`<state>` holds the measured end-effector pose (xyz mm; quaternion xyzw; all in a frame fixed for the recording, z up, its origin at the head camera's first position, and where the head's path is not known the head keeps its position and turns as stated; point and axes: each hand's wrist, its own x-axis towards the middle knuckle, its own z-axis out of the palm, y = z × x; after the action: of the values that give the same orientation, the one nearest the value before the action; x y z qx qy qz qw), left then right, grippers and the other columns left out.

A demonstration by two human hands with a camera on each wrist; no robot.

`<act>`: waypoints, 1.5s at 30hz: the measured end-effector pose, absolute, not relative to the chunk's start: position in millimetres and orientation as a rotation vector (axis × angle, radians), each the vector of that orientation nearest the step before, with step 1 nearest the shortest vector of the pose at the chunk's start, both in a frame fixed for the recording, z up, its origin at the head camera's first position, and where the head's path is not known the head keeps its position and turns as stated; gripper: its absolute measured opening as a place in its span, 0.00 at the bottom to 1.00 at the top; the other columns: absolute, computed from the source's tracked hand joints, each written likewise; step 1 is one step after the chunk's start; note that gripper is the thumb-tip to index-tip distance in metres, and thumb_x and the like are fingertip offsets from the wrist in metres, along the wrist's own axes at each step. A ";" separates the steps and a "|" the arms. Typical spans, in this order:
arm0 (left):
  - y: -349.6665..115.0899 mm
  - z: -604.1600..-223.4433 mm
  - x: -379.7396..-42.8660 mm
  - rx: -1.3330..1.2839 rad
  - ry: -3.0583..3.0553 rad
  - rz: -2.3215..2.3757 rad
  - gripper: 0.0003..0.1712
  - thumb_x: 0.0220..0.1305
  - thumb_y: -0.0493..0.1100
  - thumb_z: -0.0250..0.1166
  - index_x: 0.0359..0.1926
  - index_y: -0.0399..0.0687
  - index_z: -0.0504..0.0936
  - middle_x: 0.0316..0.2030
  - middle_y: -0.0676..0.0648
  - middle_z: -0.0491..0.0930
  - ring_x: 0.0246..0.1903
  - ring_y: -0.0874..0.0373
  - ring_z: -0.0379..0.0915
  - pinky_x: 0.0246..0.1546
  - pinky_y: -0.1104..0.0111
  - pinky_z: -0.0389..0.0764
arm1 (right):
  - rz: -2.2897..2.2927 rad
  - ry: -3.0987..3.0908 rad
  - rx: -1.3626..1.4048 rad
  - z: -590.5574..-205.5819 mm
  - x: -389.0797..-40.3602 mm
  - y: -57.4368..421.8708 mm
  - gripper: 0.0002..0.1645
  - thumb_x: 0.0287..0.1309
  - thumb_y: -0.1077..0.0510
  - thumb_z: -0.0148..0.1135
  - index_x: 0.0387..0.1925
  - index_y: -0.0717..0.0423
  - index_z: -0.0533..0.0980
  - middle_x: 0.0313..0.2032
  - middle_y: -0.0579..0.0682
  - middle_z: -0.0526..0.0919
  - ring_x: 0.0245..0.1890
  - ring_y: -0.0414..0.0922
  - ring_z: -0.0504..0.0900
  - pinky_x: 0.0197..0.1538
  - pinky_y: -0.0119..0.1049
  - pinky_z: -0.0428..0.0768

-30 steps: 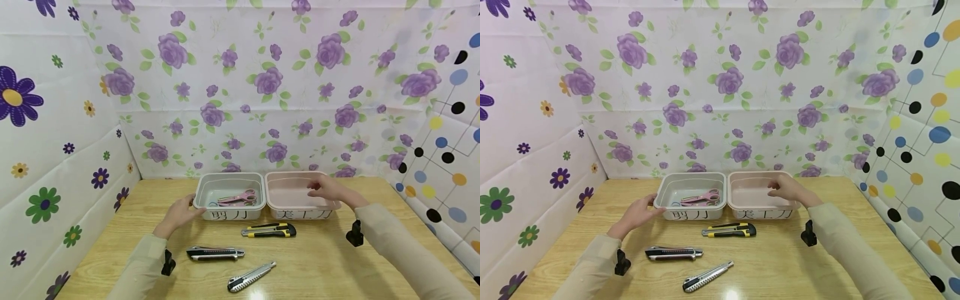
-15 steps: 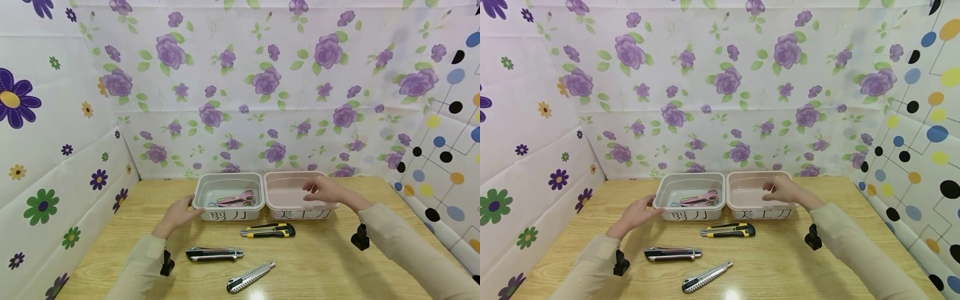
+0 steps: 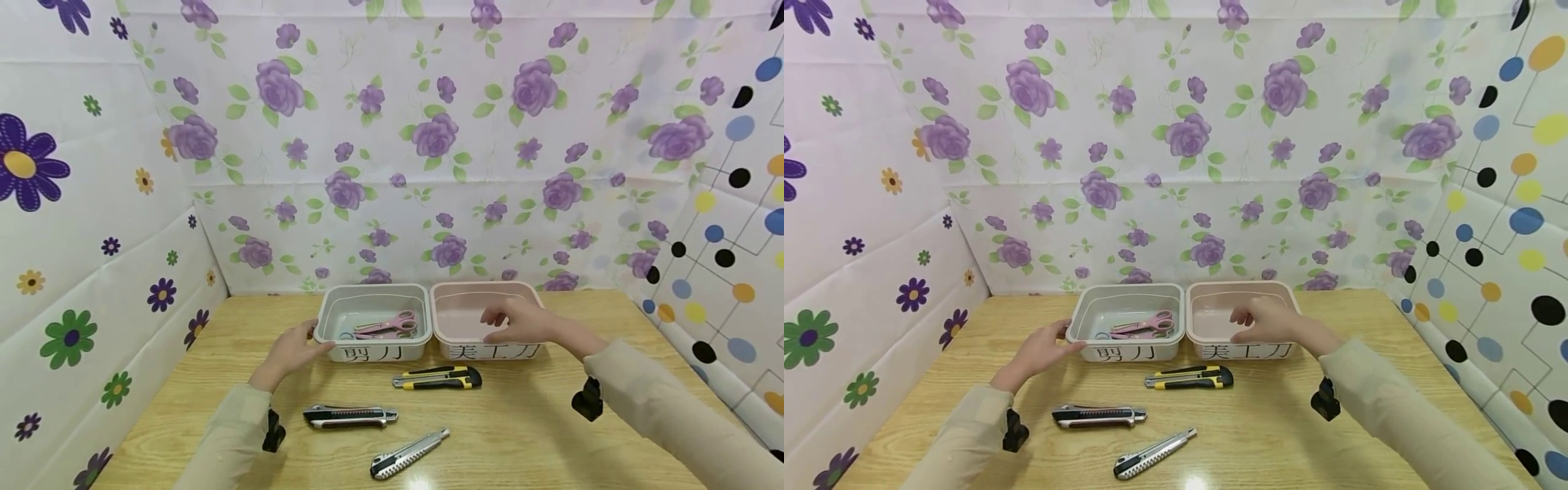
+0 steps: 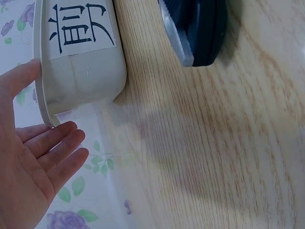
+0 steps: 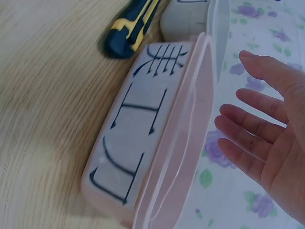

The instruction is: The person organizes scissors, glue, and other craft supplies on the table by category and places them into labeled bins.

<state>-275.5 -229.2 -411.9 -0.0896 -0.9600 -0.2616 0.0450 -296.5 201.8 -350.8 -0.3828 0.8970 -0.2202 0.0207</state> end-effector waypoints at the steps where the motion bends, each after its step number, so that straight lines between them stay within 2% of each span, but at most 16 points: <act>1: -229.2 -412.1 -275.4 -0.273 -2.932 -0.802 0.41 0.55 0.58 0.62 0.61 0.32 0.65 0.45 0.37 0.77 0.45 0.43 0.73 0.41 0.52 0.75 | -0.675 2.795 -1.189 -350.8 -295.6 199.4 0.18 0.47 0.50 0.67 0.38 0.57 0.79 0.35 0.48 0.81 0.36 0.48 0.80 0.38 0.38 0.78; 4: -229.3 -412.9 -275.7 -0.269 -2.929 -0.805 0.41 0.55 0.57 0.62 0.61 0.32 0.65 0.45 0.37 0.77 0.45 0.43 0.73 0.41 0.52 0.75 | -0.635 2.823 -1.205 -352.1 -292.7 193.2 0.18 0.47 0.50 0.67 0.38 0.55 0.79 0.35 0.48 0.82 0.35 0.46 0.80 0.36 0.35 0.78; 11: -229.7 -414.7 -276.5 -0.272 -2.928 -0.811 0.41 0.55 0.57 0.62 0.61 0.32 0.65 0.46 0.36 0.77 0.45 0.43 0.73 0.42 0.51 0.74 | -0.684 2.679 -1.258 -363.8 -281.8 179.3 0.21 0.50 0.51 0.65 0.41 0.62 0.78 0.38 0.54 0.82 0.38 0.48 0.79 0.40 0.42 0.78; 16: -230.2 -415.0 -276.0 -0.264 -2.938 -0.814 0.42 0.55 0.58 0.62 0.61 0.32 0.65 0.47 0.36 0.76 0.46 0.43 0.73 0.43 0.51 0.74 | -0.719 2.617 -1.246 -377.9 -272.4 163.2 0.21 0.47 0.49 0.68 0.41 0.58 0.78 0.38 0.49 0.81 0.39 0.47 0.79 0.43 0.41 0.78; 21: -230.3 -412.6 -275.9 -0.275 -2.931 -0.810 0.41 0.54 0.57 0.63 0.60 0.32 0.66 0.45 0.36 0.77 0.44 0.43 0.74 0.42 0.51 0.75 | -0.729 2.548 -1.309 -396.7 -260.9 145.1 0.25 0.45 0.47 0.68 0.40 0.61 0.78 0.37 0.51 0.81 0.38 0.46 0.80 0.43 0.39 0.78; 28: -230.5 -410.4 -275.5 -0.263 -2.953 -0.797 0.42 0.55 0.58 0.62 0.60 0.32 0.65 0.44 0.37 0.77 0.43 0.46 0.74 0.41 0.53 0.75 | -0.759 2.437 -1.219 -423.0 -245.1 126.3 0.29 0.43 0.45 0.67 0.44 0.61 0.77 0.40 0.51 0.81 0.39 0.44 0.78 0.43 0.34 0.76; 38: -230.8 -411.8 -277.4 -0.245 -2.949 -0.817 0.40 0.55 0.56 0.63 0.61 0.32 0.65 0.45 0.37 0.77 0.44 0.45 0.73 0.42 0.52 0.74 | -0.776 2.386 -1.324 -449.5 -237.9 105.3 0.23 0.43 0.49 0.69 0.40 0.58 0.78 0.34 0.43 0.80 0.34 0.33 0.75 0.39 0.25 0.75; 45: -230.4 -412.8 -277.7 -0.250 -2.949 -0.816 0.42 0.55 0.58 0.62 0.61 0.32 0.65 0.45 0.37 0.77 0.45 0.44 0.73 0.43 0.52 0.74 | -0.772 2.345 -1.400 -458.7 -235.3 93.3 0.16 0.42 0.53 0.71 0.34 0.54 0.80 0.27 0.40 0.76 0.27 0.30 0.70 0.32 0.21 0.72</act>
<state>-277.7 -230.4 -412.8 -0.0815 -0.9600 -0.2656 0.0359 -235.3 93.3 -458.7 -0.4875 0.8168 -0.2690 0.1510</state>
